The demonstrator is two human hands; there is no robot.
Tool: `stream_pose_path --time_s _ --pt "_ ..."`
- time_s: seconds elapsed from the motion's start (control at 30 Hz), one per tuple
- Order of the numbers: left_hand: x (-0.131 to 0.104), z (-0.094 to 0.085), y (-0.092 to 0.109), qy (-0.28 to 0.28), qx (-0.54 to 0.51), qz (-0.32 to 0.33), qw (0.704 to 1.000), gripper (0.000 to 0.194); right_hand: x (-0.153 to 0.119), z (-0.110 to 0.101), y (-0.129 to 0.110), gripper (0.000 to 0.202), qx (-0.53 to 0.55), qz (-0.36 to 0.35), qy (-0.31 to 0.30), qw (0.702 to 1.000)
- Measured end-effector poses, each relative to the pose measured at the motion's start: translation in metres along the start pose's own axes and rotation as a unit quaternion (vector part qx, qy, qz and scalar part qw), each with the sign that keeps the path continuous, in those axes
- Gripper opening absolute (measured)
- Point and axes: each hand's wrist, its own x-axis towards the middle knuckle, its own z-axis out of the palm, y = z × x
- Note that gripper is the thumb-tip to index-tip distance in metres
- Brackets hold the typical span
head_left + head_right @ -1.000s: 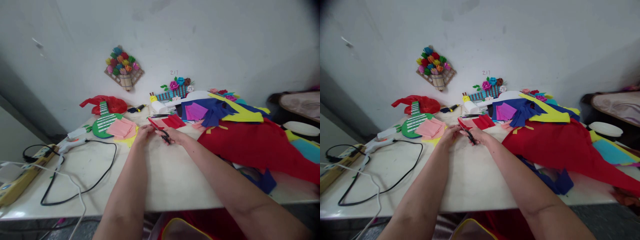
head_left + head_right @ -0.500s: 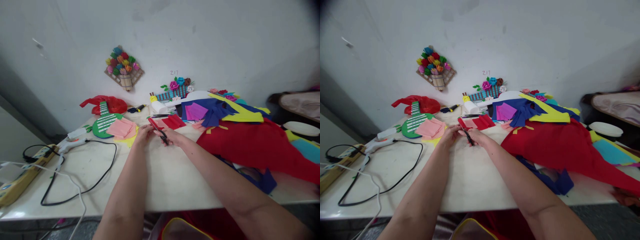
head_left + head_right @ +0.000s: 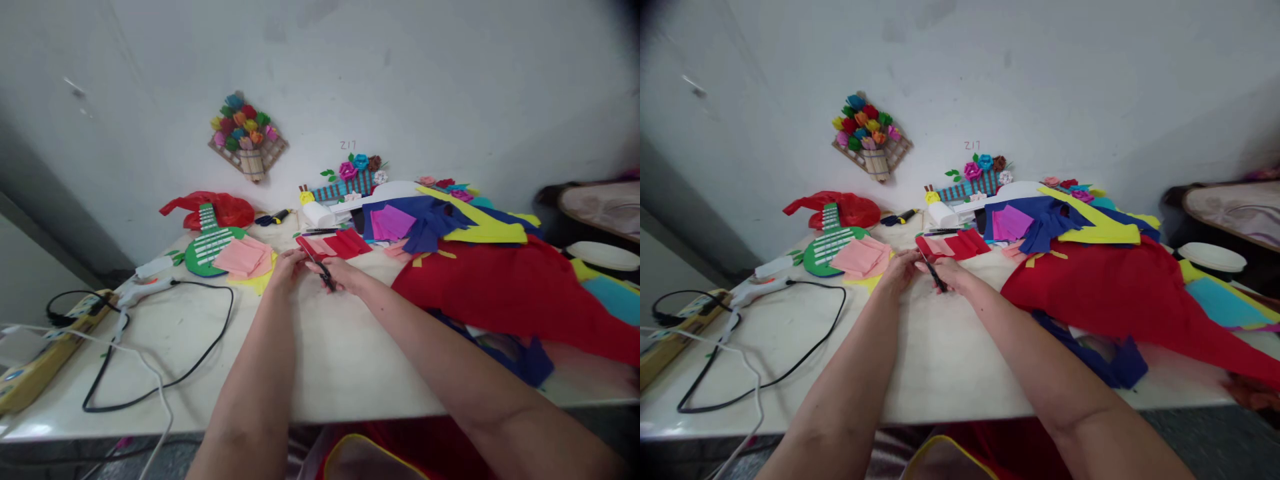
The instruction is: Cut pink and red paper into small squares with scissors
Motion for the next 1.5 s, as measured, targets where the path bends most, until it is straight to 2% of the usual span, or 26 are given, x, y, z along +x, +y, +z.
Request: stream_pose_path --time_s 0.7,0.93,1.17,1.5 --pt "-0.0007 0.0006 0.0024 -0.002 -0.023 -0.030 0.999 0.015 0.0015 0.0045 -0.0007 0.039 0.030 -0.014 0.033 0.999" --pt "0.0010 -0.0009 0.0011 0.004 -0.023 -0.016 1.000 0.018 -0.0020 0.0067 -0.0040 0.035 0.032 -0.015 0.039 0.999" --pt "0.0013 -0.0019 0.0016 -0.015 -0.026 -0.017 0.999 0.014 -0.0015 0.0071 -0.0040 0.030 0.029 -0.008 0.048 0.998" --pt "0.0002 -0.0014 0.0023 -0.004 -0.024 -0.016 1.000 0.016 0.0053 0.0030 0.0036 0.035 0.022 -0.027 0.021 0.999"
